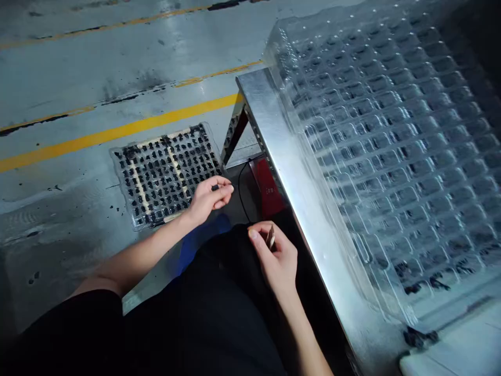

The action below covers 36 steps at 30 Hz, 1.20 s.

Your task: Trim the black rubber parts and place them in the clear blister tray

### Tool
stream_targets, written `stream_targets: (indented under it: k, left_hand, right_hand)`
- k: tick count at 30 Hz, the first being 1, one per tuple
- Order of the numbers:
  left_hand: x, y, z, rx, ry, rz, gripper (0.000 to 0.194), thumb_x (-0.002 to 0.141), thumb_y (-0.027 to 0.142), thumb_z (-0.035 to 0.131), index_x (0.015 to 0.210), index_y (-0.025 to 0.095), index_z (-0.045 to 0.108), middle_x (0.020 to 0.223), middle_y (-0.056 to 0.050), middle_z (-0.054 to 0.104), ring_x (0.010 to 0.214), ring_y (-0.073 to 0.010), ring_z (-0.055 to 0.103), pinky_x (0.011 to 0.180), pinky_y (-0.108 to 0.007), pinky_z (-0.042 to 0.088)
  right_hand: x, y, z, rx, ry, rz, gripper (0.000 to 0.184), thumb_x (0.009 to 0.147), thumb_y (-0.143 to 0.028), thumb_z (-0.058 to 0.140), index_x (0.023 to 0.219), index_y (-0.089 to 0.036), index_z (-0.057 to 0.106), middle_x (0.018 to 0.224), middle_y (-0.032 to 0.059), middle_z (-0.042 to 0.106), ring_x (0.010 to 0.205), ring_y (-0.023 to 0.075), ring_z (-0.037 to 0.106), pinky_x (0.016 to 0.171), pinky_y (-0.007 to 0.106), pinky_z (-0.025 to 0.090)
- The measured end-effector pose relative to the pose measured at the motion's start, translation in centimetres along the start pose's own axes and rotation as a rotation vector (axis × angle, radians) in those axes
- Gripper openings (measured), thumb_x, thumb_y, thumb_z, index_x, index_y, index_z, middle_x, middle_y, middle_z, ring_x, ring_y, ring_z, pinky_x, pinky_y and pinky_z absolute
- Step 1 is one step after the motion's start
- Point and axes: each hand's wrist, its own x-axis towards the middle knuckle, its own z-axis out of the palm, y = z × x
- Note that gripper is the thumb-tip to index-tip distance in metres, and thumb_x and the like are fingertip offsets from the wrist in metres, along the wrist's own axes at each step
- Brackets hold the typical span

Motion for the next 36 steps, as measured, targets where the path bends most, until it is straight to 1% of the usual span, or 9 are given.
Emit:
stream_targets:
  k: [2,4,7,10,13,16,24,30,36]
  left_hand:
    - [5.1,-1.0,-2.7,0.051,0.143,-0.021,0.025,0.097,0.036,0.080,0.103,0.015,0.068,0.072,0.003,0.060,0.051,-0.0063,0.043,0.048,-0.020,0.032]
    - [10.4,-1.5,-5.8,0.117,0.287,-0.053,0.023,0.104,0.035,0.073,0.109,0.013,0.069,0.083,0.000,0.065,0.059,-0.0086,0.053,0.054,-0.021,0.045]
    - [17.8,-1.1,-9.4,0.220,0.450,-0.094,0.033,0.107,0.039,0.072,0.128,0.015,0.070,0.118,-0.009,0.073,0.095,-0.0197,0.073,0.081,-0.037,0.065]
    - [24.1,-0.1,-11.4,0.304,0.550,-0.096,0.040,0.106,0.039,0.073,0.138,0.016,0.068,0.135,-0.013,0.070,0.114,-0.0262,0.073,0.096,-0.047,0.065]
    - [29.1,0.4,-12.5,0.364,0.596,-0.089,0.040,0.106,0.038,0.073,0.138,0.016,0.068,0.137,-0.013,0.070,0.117,-0.0270,0.072,0.098,-0.048,0.065]
    - [32.7,0.1,-13.3,0.401,0.606,-0.095,0.037,0.105,0.037,0.074,0.135,0.016,0.069,0.133,-0.012,0.072,0.113,-0.0255,0.073,0.095,-0.046,0.066]
    - [36.9,-2.1,-15.1,0.274,0.607,-0.081,0.025,0.104,0.037,0.075,0.114,0.014,0.071,0.108,-0.006,0.073,0.089,-0.0181,0.071,0.079,-0.035,0.063]
    - [36.8,-1.9,-16.7,-0.040,0.554,-0.101,0.030,0.116,0.041,0.054,0.107,0.014,0.065,0.087,-0.002,0.067,0.067,-0.0110,0.055,0.068,-0.028,0.049]
    - [36.0,-2.2,-17.3,-0.270,0.422,-0.118,0.013,0.113,0.017,0.048,0.108,0.016,0.060,0.082,-0.007,0.073,0.061,-0.0148,0.053,0.062,-0.029,0.041]
  right_hand:
    - [-0.9,1.2,-0.1,-0.043,-0.025,0.013,0.032,0.102,-0.049,0.074,0.093,-0.019,0.078,0.093,0.0051,0.073,0.080,0.0178,0.065,0.072,0.029,0.050]
    - [-2.2,2.6,-0.4,-0.081,-0.030,0.049,0.032,0.103,-0.050,0.074,0.095,-0.020,0.080,0.095,0.0059,0.075,0.081,0.0189,0.068,0.073,0.028,0.054]
    - [-4.4,4.4,-1.1,-0.130,-0.006,0.124,0.036,0.102,-0.055,0.074,0.098,-0.020,0.082,0.096,0.0068,0.078,0.084,0.0217,0.075,0.076,0.028,0.061]
    - [-6.2,5.7,-1.6,-0.173,0.053,0.202,0.039,0.101,-0.059,0.073,0.101,-0.022,0.084,0.099,0.0074,0.082,0.089,0.0258,0.081,0.076,0.029,0.065]
    - [-7.3,6.5,-1.6,-0.210,0.120,0.271,0.042,0.099,-0.063,0.072,0.102,-0.024,0.086,0.102,0.0076,0.083,0.093,0.0295,0.083,0.079,0.033,0.069]
    - [-7.6,6.9,-1.3,-0.231,0.134,0.325,0.043,0.099,-0.065,0.071,0.102,-0.025,0.088,0.104,0.0070,0.084,0.094,0.0305,0.084,0.079,0.033,0.071]
    - [-7.8,8.1,-1.7,-0.245,0.051,0.462,0.048,0.102,-0.068,0.067,0.115,-0.026,0.087,0.118,0.0078,0.083,0.108,0.0294,0.082,0.093,0.033,0.068]
    - [-7.6,8.7,-1.6,-0.229,0.008,0.514,0.052,0.102,-0.071,0.065,0.118,-0.026,0.085,0.125,0.0082,0.081,0.111,0.0271,0.080,0.098,0.033,0.065]
    - [-7.4,9.4,-1.5,-0.192,-0.040,0.533,0.056,0.101,-0.074,0.064,0.117,-0.025,0.084,0.123,0.0097,0.080,0.109,0.0282,0.079,0.100,0.037,0.065]
